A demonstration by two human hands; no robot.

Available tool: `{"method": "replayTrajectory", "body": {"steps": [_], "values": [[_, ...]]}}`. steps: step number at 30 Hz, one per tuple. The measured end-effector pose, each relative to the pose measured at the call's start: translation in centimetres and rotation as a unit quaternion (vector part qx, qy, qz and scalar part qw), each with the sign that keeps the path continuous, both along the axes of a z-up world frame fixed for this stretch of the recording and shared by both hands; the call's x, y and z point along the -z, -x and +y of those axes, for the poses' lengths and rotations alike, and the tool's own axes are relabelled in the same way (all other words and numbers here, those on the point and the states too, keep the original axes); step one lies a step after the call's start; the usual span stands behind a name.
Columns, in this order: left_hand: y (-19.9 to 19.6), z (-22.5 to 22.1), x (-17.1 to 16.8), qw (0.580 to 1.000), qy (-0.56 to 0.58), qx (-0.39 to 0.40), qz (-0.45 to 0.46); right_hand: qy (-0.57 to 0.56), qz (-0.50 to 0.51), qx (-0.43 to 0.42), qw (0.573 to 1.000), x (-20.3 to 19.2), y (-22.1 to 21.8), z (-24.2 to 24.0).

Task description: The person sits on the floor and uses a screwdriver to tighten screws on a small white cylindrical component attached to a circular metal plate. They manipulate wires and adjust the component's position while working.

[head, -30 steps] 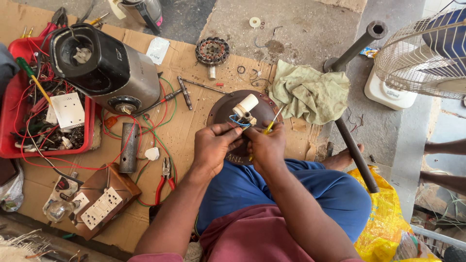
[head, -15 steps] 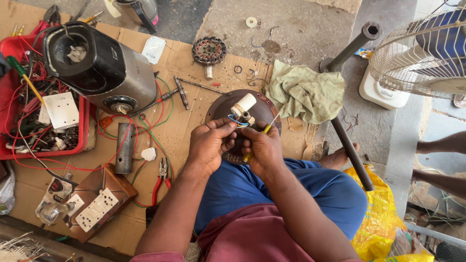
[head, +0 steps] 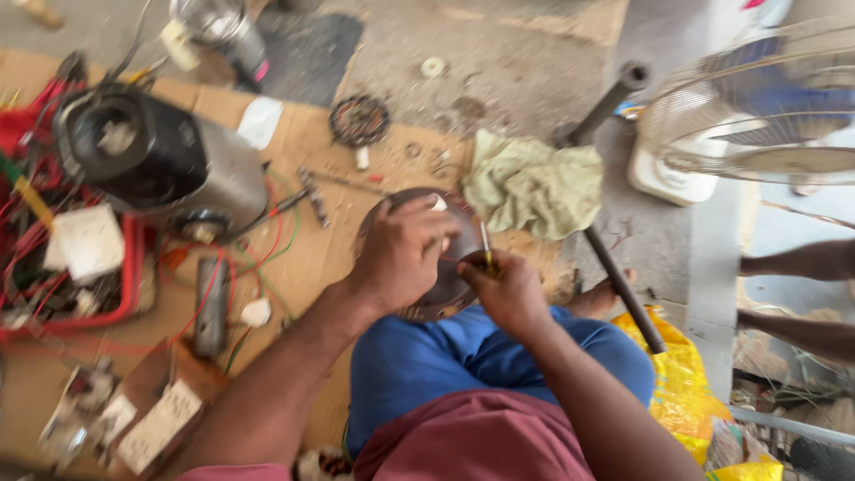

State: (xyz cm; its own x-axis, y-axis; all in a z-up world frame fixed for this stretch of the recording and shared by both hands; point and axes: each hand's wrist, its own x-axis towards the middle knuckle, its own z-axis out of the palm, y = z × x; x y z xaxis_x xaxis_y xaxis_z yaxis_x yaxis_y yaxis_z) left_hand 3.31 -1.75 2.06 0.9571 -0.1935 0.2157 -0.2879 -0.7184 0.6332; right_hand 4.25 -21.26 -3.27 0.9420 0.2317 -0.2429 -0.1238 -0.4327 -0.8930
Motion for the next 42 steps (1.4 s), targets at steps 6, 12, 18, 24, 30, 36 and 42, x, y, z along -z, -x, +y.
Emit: {"method": "replayTrajectory", "body": {"steps": [6, 12, 18, 24, 30, 36, 42], "values": [[-3.0, -1.9, -0.8, 0.947, -0.192, 0.086, 0.241, 0.02, -0.241, -0.011, 0.97, -0.2, -0.1, -0.9], [-2.8, -1.7, 1.8, 0.973, -0.137, 0.059, 0.175, 0.079, -0.203, 0.042, 0.975, 0.1, -0.6, 0.0], [-2.6, -2.3, 3.3, 0.998, -0.031, 0.012, 0.06, -0.008, -0.011, 0.087, 0.996, 0.5, -0.7, 0.1], [-2.3, -2.8, 2.5, 0.984, -0.103, 0.008, 0.148, 0.076, -0.108, 0.099, 0.986, 1.7, -0.9, 0.3], [-1.9, -3.5, 3.2, 0.991, -0.009, -0.092, 0.092, -0.24, 0.207, 0.224, 0.922, 2.3, -1.5, 0.1], [-1.9, -3.1, 3.5, 0.992, -0.015, -0.075, 0.105, -0.415, 0.233, 0.172, 0.862, 0.9, -1.1, 0.2], [-2.0, -2.8, 3.3, 0.986, -0.097, -0.034, 0.131, -0.331, 0.114, 0.187, 0.918, 1.9, -1.4, 1.6]]}}
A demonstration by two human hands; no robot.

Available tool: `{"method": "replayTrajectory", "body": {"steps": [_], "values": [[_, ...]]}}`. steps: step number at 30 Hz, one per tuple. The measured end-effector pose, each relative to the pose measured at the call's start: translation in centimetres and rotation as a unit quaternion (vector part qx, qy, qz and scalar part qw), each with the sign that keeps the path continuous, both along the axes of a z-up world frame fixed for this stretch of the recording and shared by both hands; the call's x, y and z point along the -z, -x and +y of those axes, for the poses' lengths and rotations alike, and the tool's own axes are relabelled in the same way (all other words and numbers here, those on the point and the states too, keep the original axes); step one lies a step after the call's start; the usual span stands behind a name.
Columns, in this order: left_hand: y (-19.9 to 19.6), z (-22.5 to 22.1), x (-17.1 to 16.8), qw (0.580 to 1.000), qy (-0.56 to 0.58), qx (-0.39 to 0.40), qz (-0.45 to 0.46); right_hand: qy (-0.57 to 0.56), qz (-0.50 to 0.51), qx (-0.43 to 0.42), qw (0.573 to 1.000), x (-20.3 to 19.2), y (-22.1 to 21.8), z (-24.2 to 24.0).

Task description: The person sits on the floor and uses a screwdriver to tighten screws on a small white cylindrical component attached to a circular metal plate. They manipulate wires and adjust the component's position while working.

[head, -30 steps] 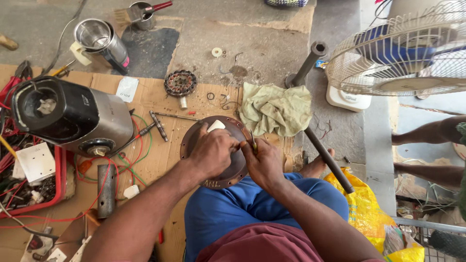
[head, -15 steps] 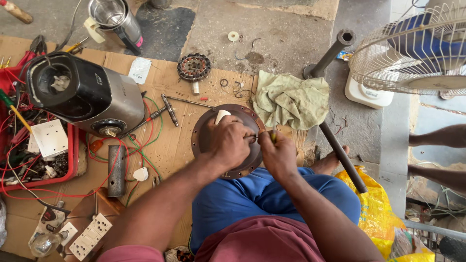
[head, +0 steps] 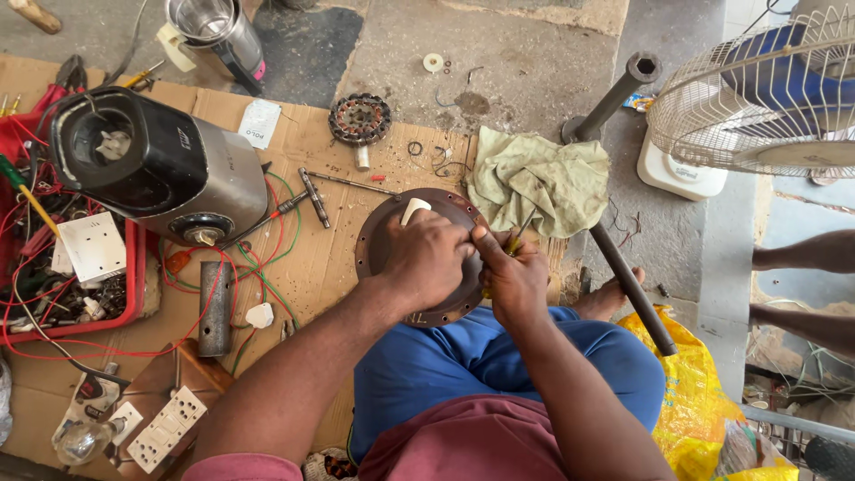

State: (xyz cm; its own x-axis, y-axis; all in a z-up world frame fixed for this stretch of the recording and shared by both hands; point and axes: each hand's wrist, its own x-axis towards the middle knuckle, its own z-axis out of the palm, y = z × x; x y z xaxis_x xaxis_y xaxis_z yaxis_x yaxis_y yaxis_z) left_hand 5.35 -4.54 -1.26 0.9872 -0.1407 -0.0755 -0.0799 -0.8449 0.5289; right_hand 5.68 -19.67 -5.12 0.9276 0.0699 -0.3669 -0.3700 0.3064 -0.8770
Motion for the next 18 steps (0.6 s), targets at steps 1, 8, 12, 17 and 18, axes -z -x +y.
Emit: {"method": "replayTrajectory", "body": {"steps": [1, 8, 12, 17, 18], "values": [[0.1, -0.1, 0.1, 1.0, -0.001, -0.002, 0.001, 0.006, 0.005, 0.017, 1.0, 0.3, -0.1, 0.0], [0.3, -1.1, 1.1, 0.988, 0.065, -0.096, -0.105, 0.037, 0.037, 0.065, 0.997, 1.2, -0.5, 0.1], [0.4, -1.1, 1.2, 0.988, 0.074, -0.106, -0.084, -0.027, 0.069, 0.12, 0.99, 1.0, -0.9, -0.4], [0.5, -1.0, 1.2, 0.986, 0.065, -0.088, -0.124, 0.07, 0.023, 0.021, 0.997, 0.8, -0.6, -2.7], [0.5, -1.1, 1.4, 0.986, 0.062, -0.086, -0.129, 0.093, 0.002, -0.019, 0.995, 0.8, -0.4, -3.1]]}}
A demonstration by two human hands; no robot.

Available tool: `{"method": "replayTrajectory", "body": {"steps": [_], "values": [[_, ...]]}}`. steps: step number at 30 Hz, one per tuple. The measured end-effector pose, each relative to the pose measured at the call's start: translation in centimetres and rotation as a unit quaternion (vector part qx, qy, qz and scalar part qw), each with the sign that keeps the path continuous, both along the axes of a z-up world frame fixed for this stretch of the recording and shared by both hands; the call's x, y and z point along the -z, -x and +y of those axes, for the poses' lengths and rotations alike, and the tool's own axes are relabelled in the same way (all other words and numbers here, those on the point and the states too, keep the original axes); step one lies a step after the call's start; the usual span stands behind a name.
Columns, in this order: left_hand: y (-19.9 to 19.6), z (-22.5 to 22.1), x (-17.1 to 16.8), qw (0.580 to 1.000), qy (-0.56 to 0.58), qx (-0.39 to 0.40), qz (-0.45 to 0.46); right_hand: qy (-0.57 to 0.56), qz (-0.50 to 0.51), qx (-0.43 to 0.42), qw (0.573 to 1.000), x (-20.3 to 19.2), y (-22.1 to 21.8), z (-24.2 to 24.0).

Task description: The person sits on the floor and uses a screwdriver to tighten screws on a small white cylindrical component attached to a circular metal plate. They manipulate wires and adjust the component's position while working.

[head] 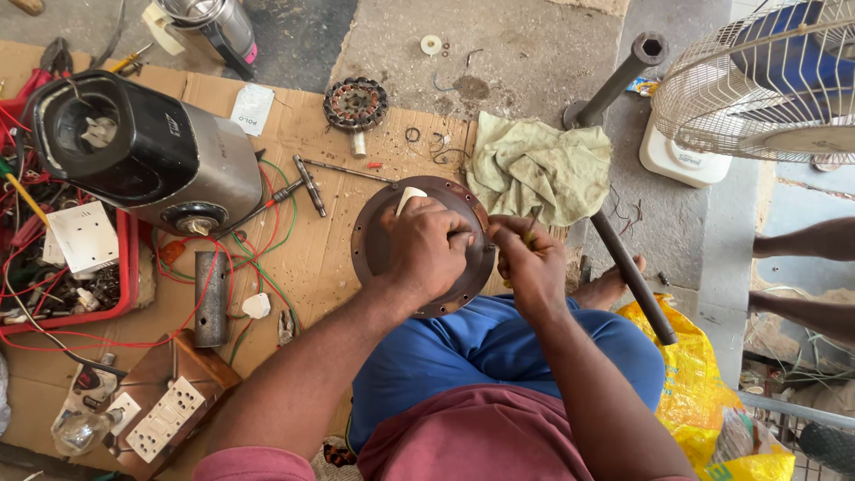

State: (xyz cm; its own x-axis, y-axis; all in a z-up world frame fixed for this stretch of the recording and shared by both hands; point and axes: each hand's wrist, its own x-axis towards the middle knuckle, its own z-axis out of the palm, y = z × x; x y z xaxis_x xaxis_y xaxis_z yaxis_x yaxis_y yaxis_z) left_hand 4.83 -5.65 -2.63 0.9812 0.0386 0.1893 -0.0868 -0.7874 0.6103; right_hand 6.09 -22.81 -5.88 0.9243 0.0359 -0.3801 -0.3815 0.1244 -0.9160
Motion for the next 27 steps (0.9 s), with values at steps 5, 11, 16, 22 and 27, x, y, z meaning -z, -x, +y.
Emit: {"method": "replayTrajectory", "body": {"steps": [5, 11, 16, 22, 27], "values": [[-0.1, 0.3, 0.4, 1.0, 0.016, 0.002, -0.005, 0.187, -0.175, -0.067, 0.964, -0.3, 0.1, -0.2], [0.0, 0.2, 0.6, 0.999, 0.041, 0.006, 0.002, 0.22, -0.219, -0.062, 0.949, -1.0, 0.1, 0.2], [0.1, 0.3, 0.0, 1.0, 0.025, 0.009, -0.009, 0.292, -0.263, -0.025, 0.919, -0.8, -0.2, 1.7], [0.2, 0.2, -0.2, 0.999, 0.028, -0.004, -0.03, 0.153, -0.244, 0.003, 0.958, 0.1, -0.4, 2.1], [0.2, 0.0, 0.3, 1.0, 0.026, -0.016, -0.007, -0.257, 0.114, -0.041, 0.959, 0.6, -0.6, -1.0]]}}
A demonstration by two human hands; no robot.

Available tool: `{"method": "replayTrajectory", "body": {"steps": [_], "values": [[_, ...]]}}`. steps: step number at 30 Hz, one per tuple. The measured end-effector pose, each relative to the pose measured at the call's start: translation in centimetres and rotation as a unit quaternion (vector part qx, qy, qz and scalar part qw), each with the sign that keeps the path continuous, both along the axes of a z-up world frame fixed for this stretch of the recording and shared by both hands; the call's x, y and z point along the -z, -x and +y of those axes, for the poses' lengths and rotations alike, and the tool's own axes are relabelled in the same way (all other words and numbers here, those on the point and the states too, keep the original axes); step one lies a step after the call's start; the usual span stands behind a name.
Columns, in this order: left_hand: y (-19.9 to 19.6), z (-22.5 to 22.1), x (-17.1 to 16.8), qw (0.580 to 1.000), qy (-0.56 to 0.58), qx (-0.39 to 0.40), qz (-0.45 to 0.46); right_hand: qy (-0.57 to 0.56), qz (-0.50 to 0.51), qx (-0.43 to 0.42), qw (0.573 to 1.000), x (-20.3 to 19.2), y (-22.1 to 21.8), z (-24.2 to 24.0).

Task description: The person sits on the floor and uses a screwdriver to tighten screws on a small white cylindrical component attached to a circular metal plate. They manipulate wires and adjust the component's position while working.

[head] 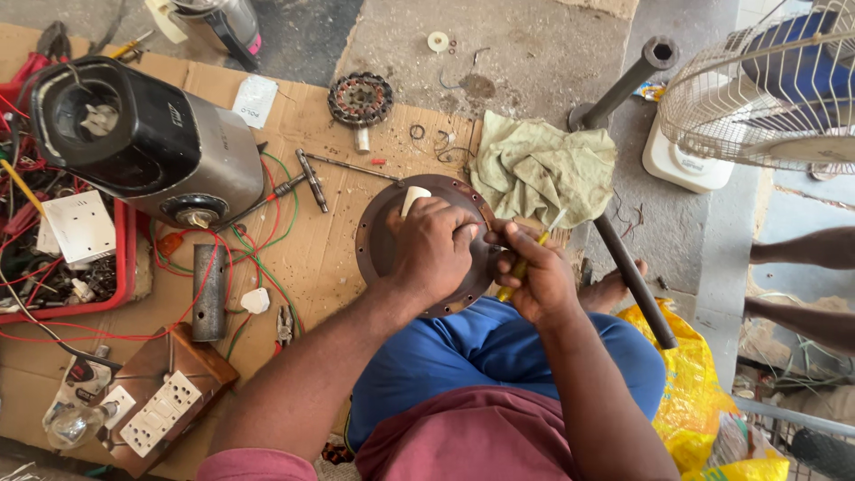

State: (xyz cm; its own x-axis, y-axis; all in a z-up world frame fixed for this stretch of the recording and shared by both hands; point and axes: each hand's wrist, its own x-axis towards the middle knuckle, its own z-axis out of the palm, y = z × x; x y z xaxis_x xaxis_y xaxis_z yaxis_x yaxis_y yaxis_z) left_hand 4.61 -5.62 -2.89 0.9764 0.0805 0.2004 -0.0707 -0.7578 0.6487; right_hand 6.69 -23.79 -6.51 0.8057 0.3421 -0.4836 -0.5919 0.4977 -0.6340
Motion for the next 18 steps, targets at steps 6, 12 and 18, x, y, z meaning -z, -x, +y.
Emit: {"method": "replayTrajectory", "body": {"steps": [6, 12, 18], "values": [[0.2, 0.3, -0.3, 0.999, 0.032, 0.021, -0.016, -0.085, 0.06, -0.031, 0.994, 0.1, -0.5, 0.9], [0.0, 0.4, -0.3, 1.0, 0.022, 0.018, 0.008, -0.035, 0.011, -0.035, 0.999, -0.3, -0.6, 0.8], [0.1, 0.2, -0.9, 0.999, 0.029, 0.02, -0.009, -0.003, -0.031, -0.015, 0.999, -0.1, -0.3, 1.5]]}}
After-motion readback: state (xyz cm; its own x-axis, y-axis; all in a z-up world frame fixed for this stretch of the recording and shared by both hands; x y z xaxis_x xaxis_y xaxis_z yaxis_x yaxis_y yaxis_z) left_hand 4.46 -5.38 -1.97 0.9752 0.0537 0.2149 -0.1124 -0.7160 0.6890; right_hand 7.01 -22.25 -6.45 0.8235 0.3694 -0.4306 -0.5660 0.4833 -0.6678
